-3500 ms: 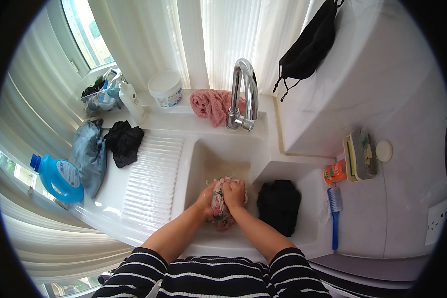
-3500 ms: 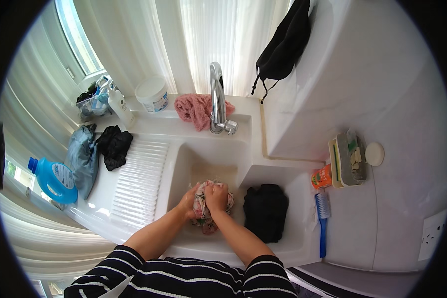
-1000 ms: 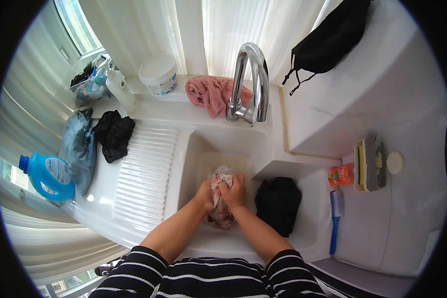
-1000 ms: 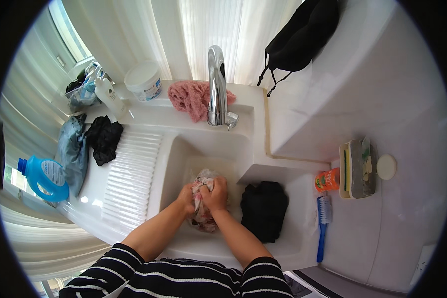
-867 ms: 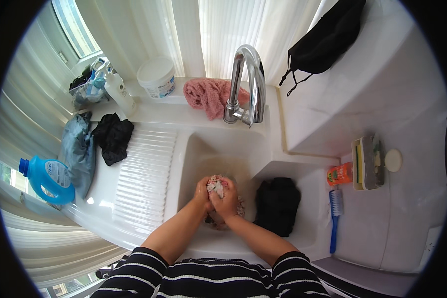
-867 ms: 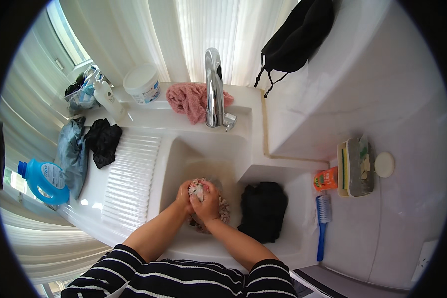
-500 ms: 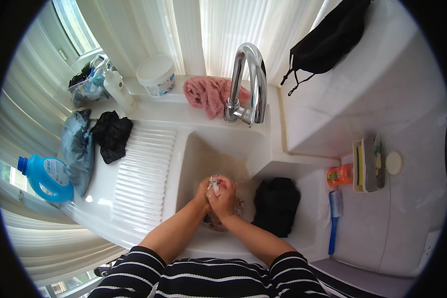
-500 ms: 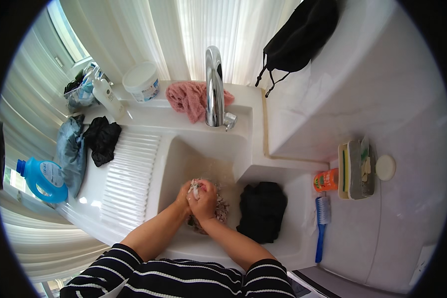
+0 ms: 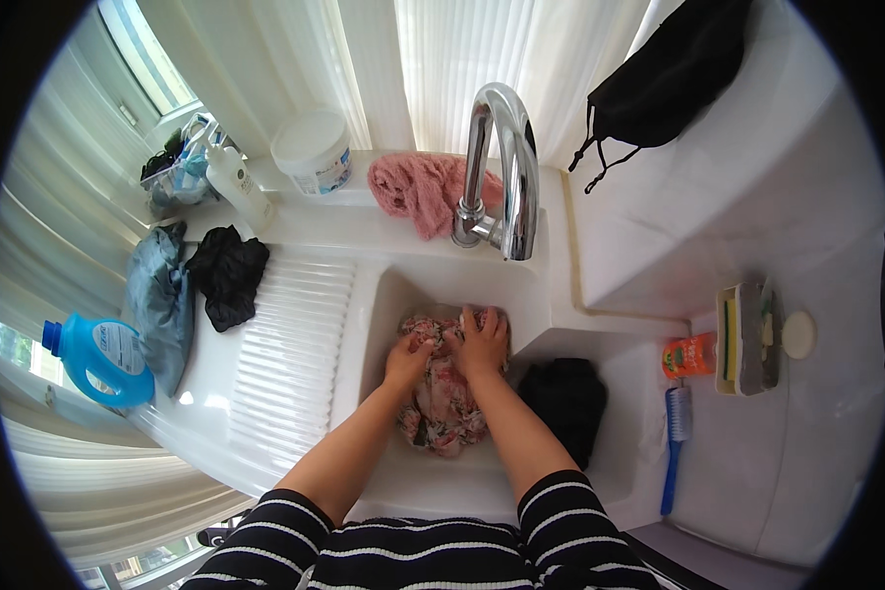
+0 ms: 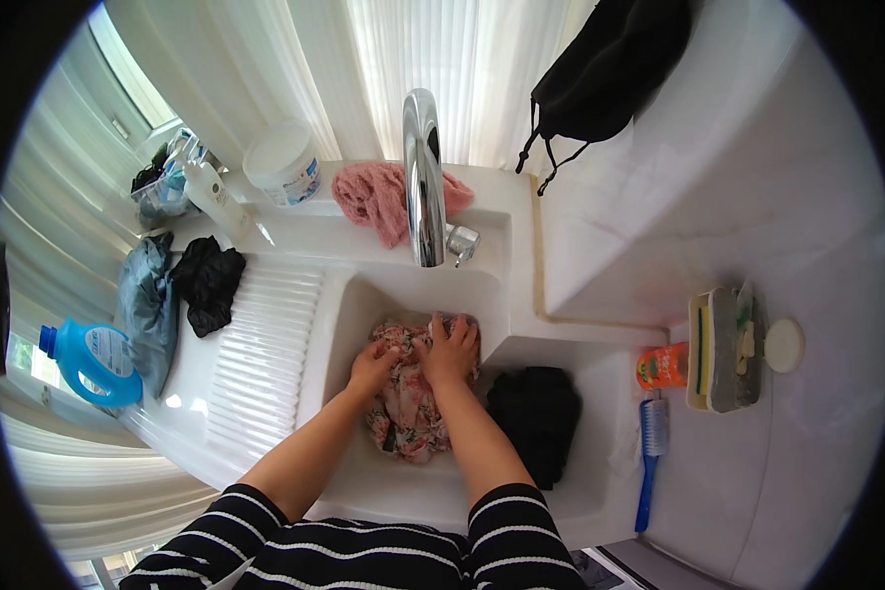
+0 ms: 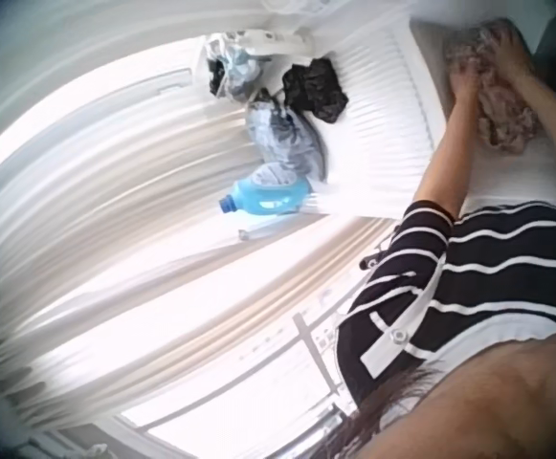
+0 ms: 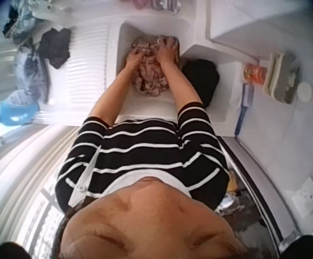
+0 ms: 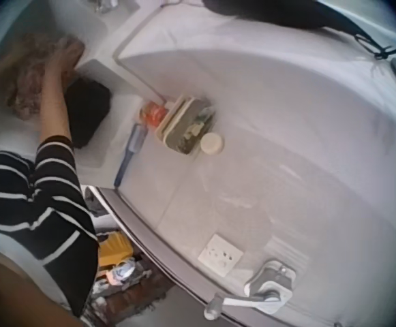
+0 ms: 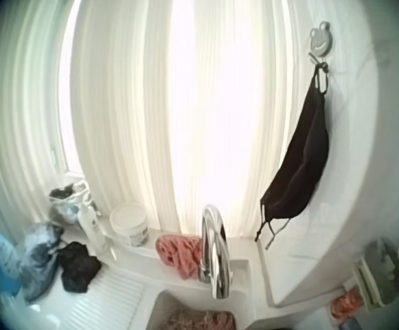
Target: The person hand washes a black garment and a floral patterned garment in a white sink. They scrub the items by hand, rinse them under the faucet, and wring out the excess water. The person also opens a white container near the sink.
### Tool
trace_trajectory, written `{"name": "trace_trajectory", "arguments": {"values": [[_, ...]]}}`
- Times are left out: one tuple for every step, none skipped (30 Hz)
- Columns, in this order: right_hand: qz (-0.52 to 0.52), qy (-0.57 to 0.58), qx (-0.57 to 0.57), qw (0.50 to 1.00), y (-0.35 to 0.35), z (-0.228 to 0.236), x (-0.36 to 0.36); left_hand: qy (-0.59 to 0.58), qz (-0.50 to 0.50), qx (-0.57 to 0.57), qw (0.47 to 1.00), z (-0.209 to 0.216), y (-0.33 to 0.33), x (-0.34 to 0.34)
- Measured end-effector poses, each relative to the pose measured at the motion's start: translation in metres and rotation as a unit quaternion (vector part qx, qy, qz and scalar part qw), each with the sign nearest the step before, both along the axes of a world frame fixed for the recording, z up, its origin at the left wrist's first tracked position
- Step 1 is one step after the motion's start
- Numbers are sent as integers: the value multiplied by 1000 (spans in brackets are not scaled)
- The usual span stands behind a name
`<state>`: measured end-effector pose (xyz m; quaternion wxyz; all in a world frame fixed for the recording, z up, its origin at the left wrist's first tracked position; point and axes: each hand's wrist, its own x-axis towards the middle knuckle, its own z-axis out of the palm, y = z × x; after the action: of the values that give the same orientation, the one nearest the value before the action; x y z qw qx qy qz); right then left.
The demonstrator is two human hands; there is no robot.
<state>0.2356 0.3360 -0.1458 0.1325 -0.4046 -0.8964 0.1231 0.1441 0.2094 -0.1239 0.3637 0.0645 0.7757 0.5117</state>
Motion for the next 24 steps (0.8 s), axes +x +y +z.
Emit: {"name": "trace_trajectory", "arguments": {"values": [[34,-121,-109,986,-18,8,0,-56,31,-1,998,-4,0,4],[100,-156,-99,978,-22,4,2,-111,63,-2,992,-7,2,5],[166,-194,-89,963,-26,9,5,-165,59,-4,985,40,3,12],[232,-230,-79,942,-27,15,6,-175,70,15,982,30,1,11],[212,-227,-75,947,-20,23,9,-185,82,34,979,11,-1,9],[139,-176,-87,971,-19,21,11,-193,93,54,975,16,-1,9],[64,-124,-99,985,-19,17,12,-202,100,44,973,23,0,11],[-11,-70,-110,991,-20,13,13,-210,105,33,971,31,0,13],[4,-53,-158,986,-18,10,13,-218,107,23,970,45,4,15],[19,-36,-206,978,-18,8,11,-276,95,29,956,53,7,14],[34,-17,-253,967,-18,6,11,-333,83,34,939,59,7,12],[95,56,-259,960,-25,18,11,-387,76,42,918,62,5,7],[157,125,-263,944,-39,44,18,-479,2,135,867,32,-4,-4],[218,192,-268,919,-55,69,26,-559,-71,223,796,-22,-19,-19],[265,227,-243,905,-66,88,33,-494,-149,246,821,-39,-22,-19],[309,261,-217,888,-77,107,40,-421,-217,268,839,-55,-24,-18],[351,296,-190,867,-83,115,44,-186,-276,212,919,-51,-23,-10],[297,300,-188,887,-82,111,44,63,-321,143,934,-43,-20,-2],[241,302,-183,904,-78,98,44,-127,-230,176,949,-11,-15,11],[189,305,-179,916,-73,85,40,-294,-95,200,930,24,-13,23],[89,332,-136,929,-63,66,31,-414,-21,205,887,45,-3,24],[69,328,-130,933,-58,46,30,-528,53,205,822,52,3,26],[46,324,-126,936,-55,28,28,-534,56,198,820,53,4,29],[27,325,-121,938,-54,21,23,-525,57,238,815,43,2,24]]}}
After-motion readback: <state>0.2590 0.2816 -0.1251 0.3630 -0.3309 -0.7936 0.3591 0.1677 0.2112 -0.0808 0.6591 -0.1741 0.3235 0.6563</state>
